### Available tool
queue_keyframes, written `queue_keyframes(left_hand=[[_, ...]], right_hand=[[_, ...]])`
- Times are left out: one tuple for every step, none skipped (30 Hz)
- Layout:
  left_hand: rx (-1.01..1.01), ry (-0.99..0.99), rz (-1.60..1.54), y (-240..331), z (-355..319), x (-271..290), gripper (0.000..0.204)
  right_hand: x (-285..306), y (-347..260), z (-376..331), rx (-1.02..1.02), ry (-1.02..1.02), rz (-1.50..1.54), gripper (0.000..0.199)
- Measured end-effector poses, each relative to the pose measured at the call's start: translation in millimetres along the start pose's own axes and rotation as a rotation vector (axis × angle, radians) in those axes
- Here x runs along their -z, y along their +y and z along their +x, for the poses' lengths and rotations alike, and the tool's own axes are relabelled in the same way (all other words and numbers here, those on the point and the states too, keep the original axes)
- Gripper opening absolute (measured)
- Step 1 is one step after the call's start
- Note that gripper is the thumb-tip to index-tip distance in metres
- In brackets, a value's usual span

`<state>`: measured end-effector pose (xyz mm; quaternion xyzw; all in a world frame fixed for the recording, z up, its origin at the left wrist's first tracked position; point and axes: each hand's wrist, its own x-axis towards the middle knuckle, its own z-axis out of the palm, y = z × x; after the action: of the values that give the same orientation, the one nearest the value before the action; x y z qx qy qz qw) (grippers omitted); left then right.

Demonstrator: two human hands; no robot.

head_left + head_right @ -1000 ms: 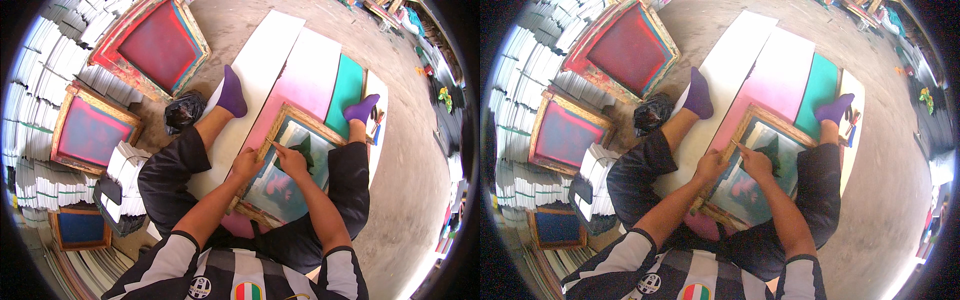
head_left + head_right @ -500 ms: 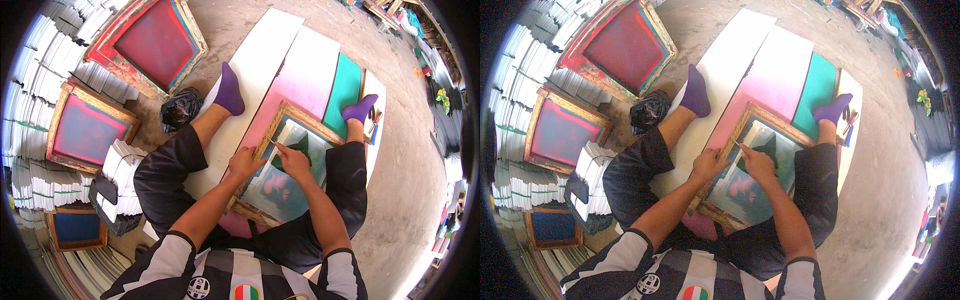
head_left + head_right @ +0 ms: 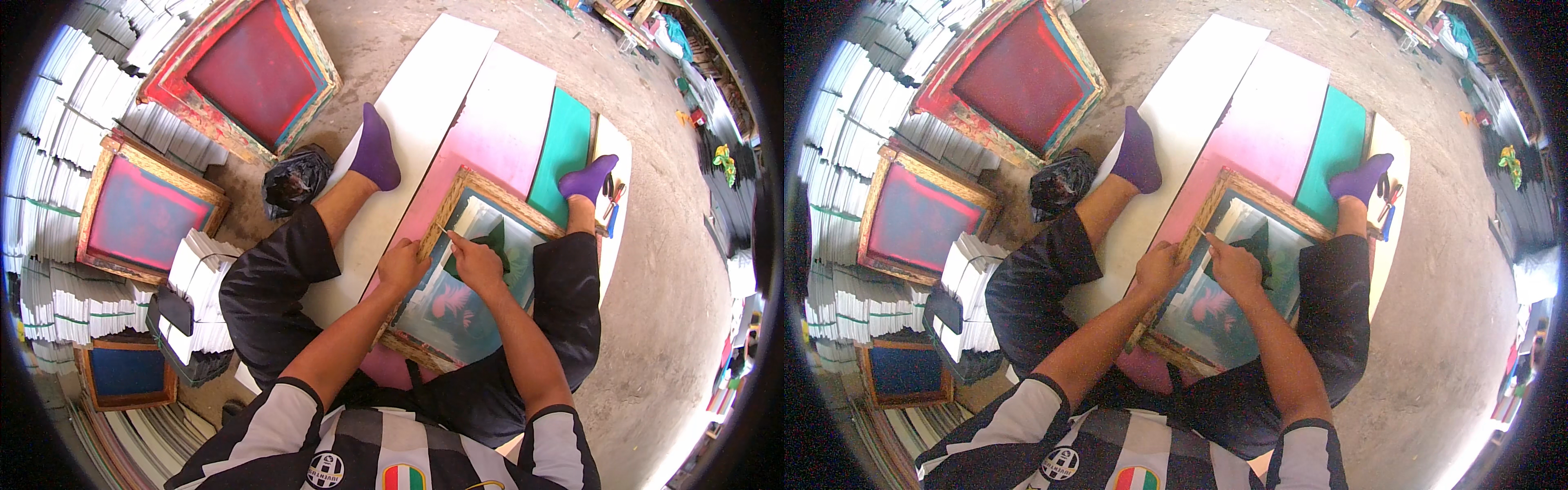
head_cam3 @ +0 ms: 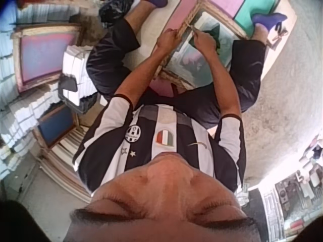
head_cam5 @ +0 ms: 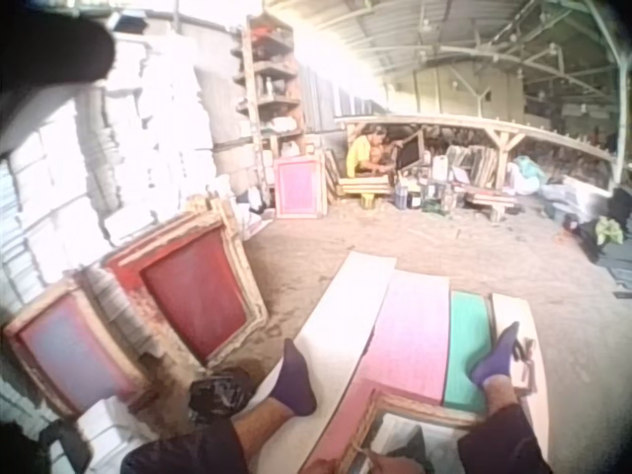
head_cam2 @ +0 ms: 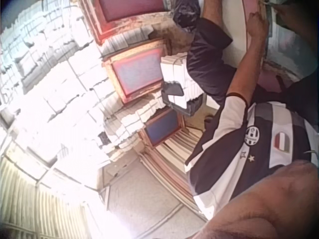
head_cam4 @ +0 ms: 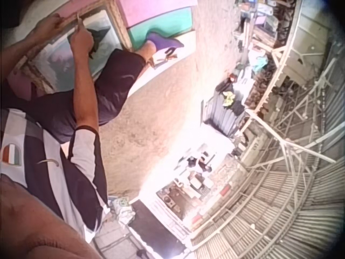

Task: The person sits on the floor and uses a small tool to scrape or clean the surface of a screen-printing frame. The person repeatedly moves the tool across the mesh area while holding the frame steady with the other hand.

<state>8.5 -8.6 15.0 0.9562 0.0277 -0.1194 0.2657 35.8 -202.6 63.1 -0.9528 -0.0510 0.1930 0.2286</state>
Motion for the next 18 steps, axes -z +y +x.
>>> queue_keyframes(left_hand=[[0.000,-0.001,0.001,1,0,1,0.049],[0.001,-0.002,0.003,2,0,2,0.048],[-0.004,0.011,0.000,1,0,0,0.048],[-0.009,0.024,-0.003,-1,0,-2,0.047],[-0.014,0.038,-0.006,-2,1,-4,0.047],[-0.028,0.042,-0.012,-3,1,-5,0.047],[-0.041,0.047,-0.018,-4,2,-6,0.047],[-0.054,0.051,-0.024,-5,2,-6,0.047],[-0.056,0.049,-0.029,-6,2,-6,0.046],[-0.058,0.047,-0.035,-7,3,-7,0.045],[-0.059,0.045,-0.040,-8,4,-7,0.044],[-0.059,0.028,-0.022,-8,4,-7,0.043],[-0.059,0.012,-0.004,-8,6,-7,0.042],[-0.058,-0.004,0.014,-8,6,-6,0.041],[-0.063,0.008,0.012,-6,6,-6,0.041],[-0.074,0.020,0.008,-2,6,-6,0.041],[-0.081,0.039,0.006,0,6,-5,0.041],[-0.091,0.040,-0.007,-1,6,-5,0.042]], right_hand=[[-1,0,0,-0.003,0.012,-0.006,0.038],[-1,-1,0,-0.007,0.025,-0.011,0.037],[0,-1,0,-0.002,0.016,-0.015,0.038],[0,0,0,0.002,0.007,-0.019,0.039],[1,-1,0,0.007,-0.003,-0.023,0.040],[2,-2,0,0.005,-0.012,-0.043,0.040],[5,-5,0,0.003,-0.022,-0.062,0.041],[8,-8,-1,0.001,-0.031,-0.082,0.041],[10,-11,0,0.003,-0.042,-0.106,0.041],[13,-15,0,0.006,-0.053,-0.131,0.041],[15,-20,0,0.008,-0.064,-0.155,0.041],[17,-26,1,0.000,-0.087,-0.204,0.042],[19,-33,2,-0.007,-0.111,-0.252,0.042],[20,-36,2,-0.015,-0.135,-0.301,0.043],[13,-28,6,0.006,-0.110,-0.186,0.043],[1,-10,11,0.022,-0.079,-0.075,0.043],[-6,4,17,0.046,-0.047,0.037,0.043],[-8,14,21,0.073,-0.060,0.102,0.043]])
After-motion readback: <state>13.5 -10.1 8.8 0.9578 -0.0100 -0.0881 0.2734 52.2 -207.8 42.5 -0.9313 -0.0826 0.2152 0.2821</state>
